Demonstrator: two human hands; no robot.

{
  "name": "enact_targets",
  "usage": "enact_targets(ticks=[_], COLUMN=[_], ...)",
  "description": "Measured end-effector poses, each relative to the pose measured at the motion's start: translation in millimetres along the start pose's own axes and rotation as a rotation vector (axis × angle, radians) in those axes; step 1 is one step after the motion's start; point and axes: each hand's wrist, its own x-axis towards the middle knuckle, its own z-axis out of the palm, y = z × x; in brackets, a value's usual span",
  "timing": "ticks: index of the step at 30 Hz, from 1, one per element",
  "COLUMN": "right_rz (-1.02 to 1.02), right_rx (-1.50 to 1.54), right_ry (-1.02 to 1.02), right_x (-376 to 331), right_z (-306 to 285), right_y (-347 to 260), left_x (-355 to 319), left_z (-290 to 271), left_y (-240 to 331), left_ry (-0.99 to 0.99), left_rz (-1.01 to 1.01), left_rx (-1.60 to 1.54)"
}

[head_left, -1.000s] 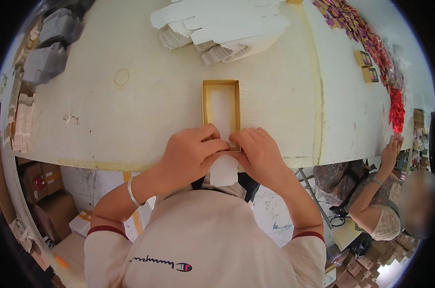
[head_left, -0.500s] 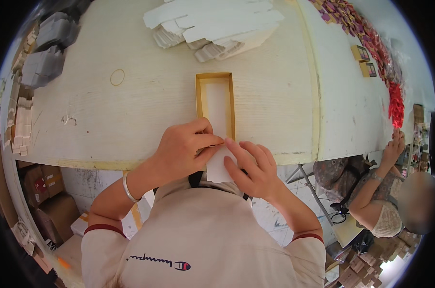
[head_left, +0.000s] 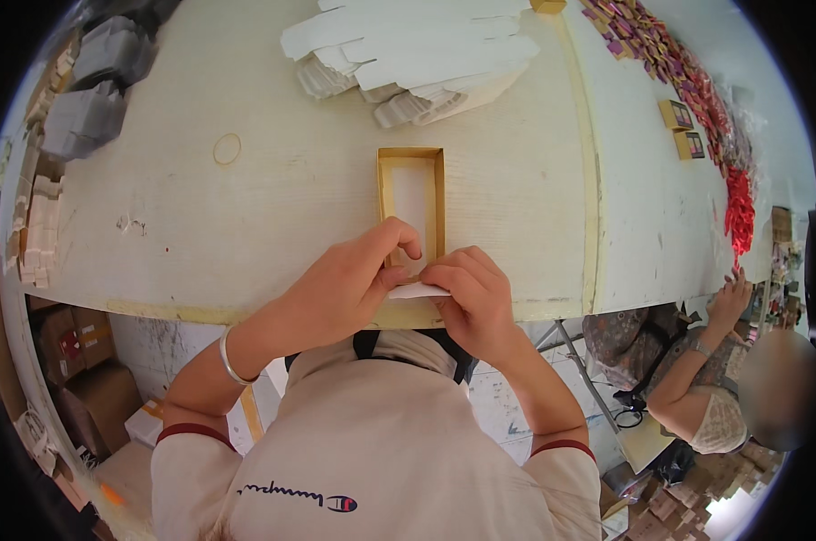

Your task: The person folds flat cardboard pieces into small rectangular boxes by hand. They repeatedly pick up a piece, fold the sides, and tuck the flaps to form a box, then place it on the table. The process is repeated multiple times.

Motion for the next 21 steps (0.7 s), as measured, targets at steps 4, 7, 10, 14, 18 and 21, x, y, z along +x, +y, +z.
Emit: enact_targets(ticks=[4,7,10,14,18,21], right_rz=[0.097,0.176,0.273,0.379,-0.069,-0.320], right_rx=[0.060,0.084,0.131,0.207,-0.316,-0.586], right_ry=[-0.014,-0.021,-0.016,0.097,0.100,0.188], right_x=[4.3,8.0,13.2,8.4,-7.9,-5.2], right_z=[-3.1,-4.7,-6.7,2.2,8.6,11.9], right_y=[-2.7,-7.1,-12.5,-14.0,-0.3,6.2], left_x=[-0.3,-5.7,-9.9,-8.8,-6.5,-2.6], left_z=[7.1,2.5,8.3,16.3,8.8,3.4], left_y=[-11.3,-16.1,-20.2,-13.3,2.4,4.4], left_ry=[0.073,0.040,0.087,0.212,0.190,0.168], left_rz=[0.069,0.130,0.145,0.147,0.000,0.026], left_rx=[-0.088,-0.168,-0.082,-0.029,-0.034,0.119])
